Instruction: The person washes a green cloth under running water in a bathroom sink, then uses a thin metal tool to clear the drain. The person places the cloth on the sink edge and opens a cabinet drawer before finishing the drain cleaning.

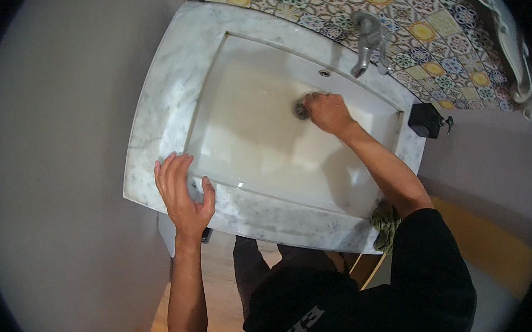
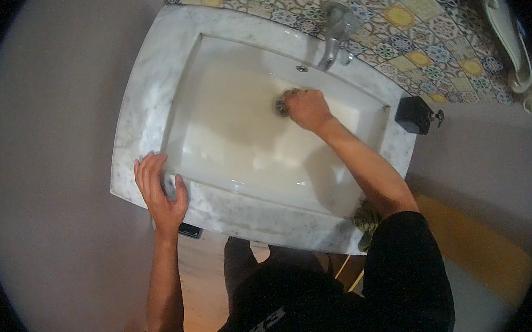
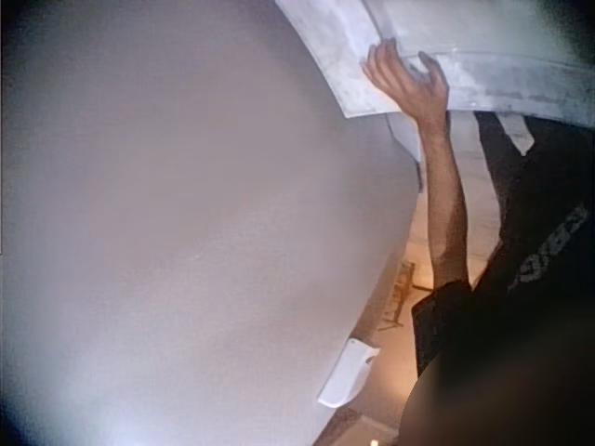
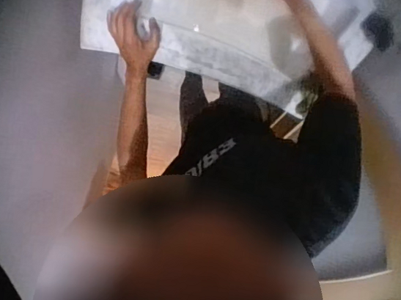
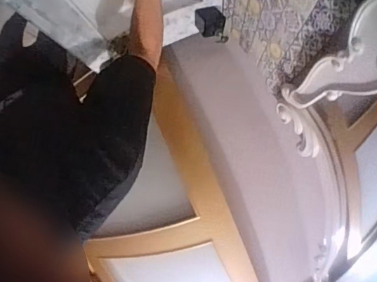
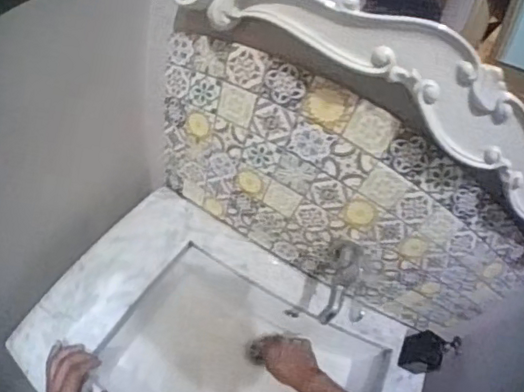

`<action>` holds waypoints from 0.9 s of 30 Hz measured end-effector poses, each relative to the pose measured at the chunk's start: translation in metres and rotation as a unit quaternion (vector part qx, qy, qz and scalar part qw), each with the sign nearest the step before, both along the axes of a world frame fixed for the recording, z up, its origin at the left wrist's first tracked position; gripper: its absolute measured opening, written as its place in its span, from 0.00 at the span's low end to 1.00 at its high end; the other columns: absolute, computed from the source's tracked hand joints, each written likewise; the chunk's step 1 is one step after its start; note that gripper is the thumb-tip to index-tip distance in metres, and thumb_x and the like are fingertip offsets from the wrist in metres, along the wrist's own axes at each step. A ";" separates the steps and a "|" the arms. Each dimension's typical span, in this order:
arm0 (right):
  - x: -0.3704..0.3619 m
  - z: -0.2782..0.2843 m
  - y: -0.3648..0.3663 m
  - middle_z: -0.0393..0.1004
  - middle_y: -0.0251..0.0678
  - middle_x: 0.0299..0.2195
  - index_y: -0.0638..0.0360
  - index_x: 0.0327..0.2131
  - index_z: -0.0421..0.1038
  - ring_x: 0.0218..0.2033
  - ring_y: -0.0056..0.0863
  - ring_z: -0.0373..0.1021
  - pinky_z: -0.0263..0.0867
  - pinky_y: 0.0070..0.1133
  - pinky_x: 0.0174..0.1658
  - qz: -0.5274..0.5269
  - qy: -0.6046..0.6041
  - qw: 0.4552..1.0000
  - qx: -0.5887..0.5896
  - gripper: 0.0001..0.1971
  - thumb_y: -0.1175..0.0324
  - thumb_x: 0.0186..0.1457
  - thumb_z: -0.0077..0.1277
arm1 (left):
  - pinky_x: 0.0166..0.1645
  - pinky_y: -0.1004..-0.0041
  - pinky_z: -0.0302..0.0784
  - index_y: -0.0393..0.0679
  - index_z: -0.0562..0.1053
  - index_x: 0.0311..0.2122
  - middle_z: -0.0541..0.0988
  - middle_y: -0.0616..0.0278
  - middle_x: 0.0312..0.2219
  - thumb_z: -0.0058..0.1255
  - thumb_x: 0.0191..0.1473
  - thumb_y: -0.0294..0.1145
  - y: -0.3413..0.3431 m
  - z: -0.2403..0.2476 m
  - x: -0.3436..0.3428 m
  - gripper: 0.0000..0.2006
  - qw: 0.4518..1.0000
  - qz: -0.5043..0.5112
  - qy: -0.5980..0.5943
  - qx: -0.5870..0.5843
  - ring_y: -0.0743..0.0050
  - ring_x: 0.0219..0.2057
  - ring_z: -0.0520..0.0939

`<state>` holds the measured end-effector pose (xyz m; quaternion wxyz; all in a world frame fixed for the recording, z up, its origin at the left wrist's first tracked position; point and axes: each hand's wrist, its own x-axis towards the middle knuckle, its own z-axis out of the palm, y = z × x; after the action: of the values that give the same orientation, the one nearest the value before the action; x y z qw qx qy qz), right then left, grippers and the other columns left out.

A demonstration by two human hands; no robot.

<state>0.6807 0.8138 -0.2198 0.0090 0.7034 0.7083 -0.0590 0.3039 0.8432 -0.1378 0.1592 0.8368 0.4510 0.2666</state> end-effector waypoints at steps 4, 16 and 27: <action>0.002 -0.015 0.006 0.78 0.45 0.27 0.58 0.27 0.75 0.29 0.44 0.77 0.71 0.37 0.31 0.022 -0.015 0.998 -0.048 0.07 0.68 0.51 0.49 | 0.68 0.45 0.49 0.37 0.72 0.49 0.74 0.52 0.48 0.55 0.43 0.23 0.000 0.001 0.000 0.23 1.000 0.012 0.012 -0.009 0.49 0.57 0.69; 0.012 0.058 -0.007 0.78 0.45 0.28 0.62 0.32 0.77 0.23 0.40 0.74 0.69 0.33 0.29 -0.080 0.142 0.985 0.063 0.11 0.64 0.58 0.54 | 0.67 0.45 0.51 0.37 0.72 0.47 0.74 0.52 0.47 0.54 0.43 0.23 0.001 0.000 0.000 0.21 1.000 0.015 -0.005 -0.008 0.50 0.56 0.70; 0.011 0.115 -0.047 0.77 0.46 0.29 0.63 0.32 0.78 0.24 0.46 0.72 0.68 0.33 0.30 -0.144 0.162 0.969 0.121 0.10 0.65 0.58 0.55 | 0.68 0.44 0.49 0.39 0.71 0.49 0.74 0.52 0.48 0.52 0.47 0.23 0.000 -0.001 -0.001 0.21 1.000 0.010 -0.004 -0.003 0.52 0.58 0.70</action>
<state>0.6912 0.7668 -0.1046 -0.1991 0.7751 0.5933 -0.0866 0.3032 0.8431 -0.1386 0.1608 0.8307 0.4593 0.2704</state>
